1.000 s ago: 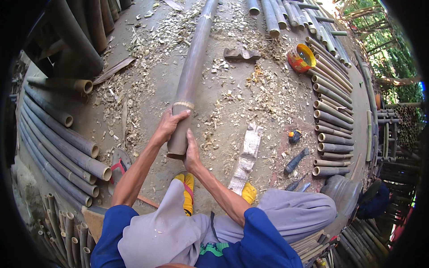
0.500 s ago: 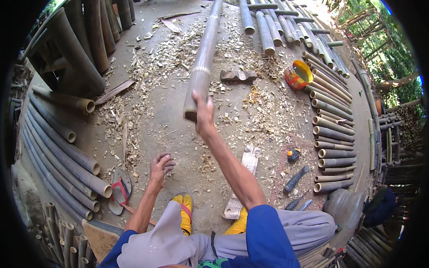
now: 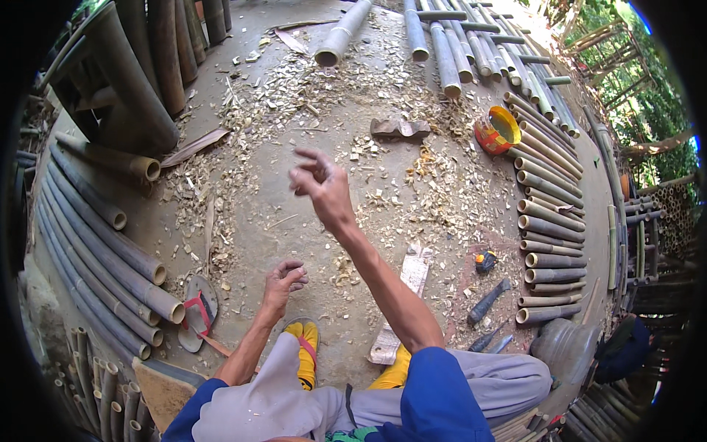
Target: The person sits on the ground and uses a knife to shave and shape the ends of bamboo poles. They repeatedly rotate the poles, scrape the surfaces, and place finished pieces aside among other bamboo sections.
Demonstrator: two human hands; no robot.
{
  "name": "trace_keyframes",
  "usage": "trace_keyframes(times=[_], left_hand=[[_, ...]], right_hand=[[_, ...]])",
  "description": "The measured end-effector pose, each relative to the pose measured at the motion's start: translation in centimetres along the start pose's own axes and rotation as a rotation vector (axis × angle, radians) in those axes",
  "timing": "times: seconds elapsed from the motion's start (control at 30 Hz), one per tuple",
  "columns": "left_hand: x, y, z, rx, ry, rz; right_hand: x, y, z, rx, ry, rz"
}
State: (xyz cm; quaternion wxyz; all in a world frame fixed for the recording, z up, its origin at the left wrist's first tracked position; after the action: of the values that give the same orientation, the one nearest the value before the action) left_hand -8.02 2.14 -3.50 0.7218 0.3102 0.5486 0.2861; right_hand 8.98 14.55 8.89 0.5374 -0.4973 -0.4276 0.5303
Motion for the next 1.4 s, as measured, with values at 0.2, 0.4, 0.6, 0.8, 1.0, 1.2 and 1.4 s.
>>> trace_keyframes(times=[0.2, 0.4, 0.6, 0.8, 1.0, 1.2, 1.4], left_hand=[[-0.7, -1.2, -0.8, -0.077, 0.035, 0.127], [0.5, -4.0, -1.5, -0.074, 0.017, -0.040], [-2.9, -2.5, -5.2, 0.056, 0.186, 0.076], [-7.1, 2.5, -11.1, 0.211, 0.751, 0.497], [-10.4, 2.0, -19.9, 0.740, 1.476, 0.465], [-8.2, -3.6, -26.0, -0.291, 1.231, 0.208], [-8.0, -1.2, -24.6, -0.474, 0.943, 0.085]], right_hand=[[-7.8, -11.0, 3.1, 0.368, -0.525, -0.334], [-13.1, -19.1, 8.0, 0.848, -0.429, -0.472], [-14.2, -13.9, 9.3, 0.677, -0.478, -0.403], [-8.8, -2.3, 2.4, -0.136, -0.053, -0.045], [-11.0, 11.7, -2.1, -0.948, -0.037, -0.111], [-13.7, 17.5, -2.6, -1.199, 0.009, -0.289], [-13.5, 18.5, -2.8, -1.168, 0.153, -0.291]])
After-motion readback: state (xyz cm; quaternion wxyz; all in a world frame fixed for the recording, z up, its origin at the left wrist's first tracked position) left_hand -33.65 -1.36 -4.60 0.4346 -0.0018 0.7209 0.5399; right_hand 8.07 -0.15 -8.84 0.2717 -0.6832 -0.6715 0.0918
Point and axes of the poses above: each hand's wrist, its own x-axis towards the middle knuckle, its own z-axis out of the palm, y = z × x, the point moved 1 cm from there along x, towards the middle knuckle
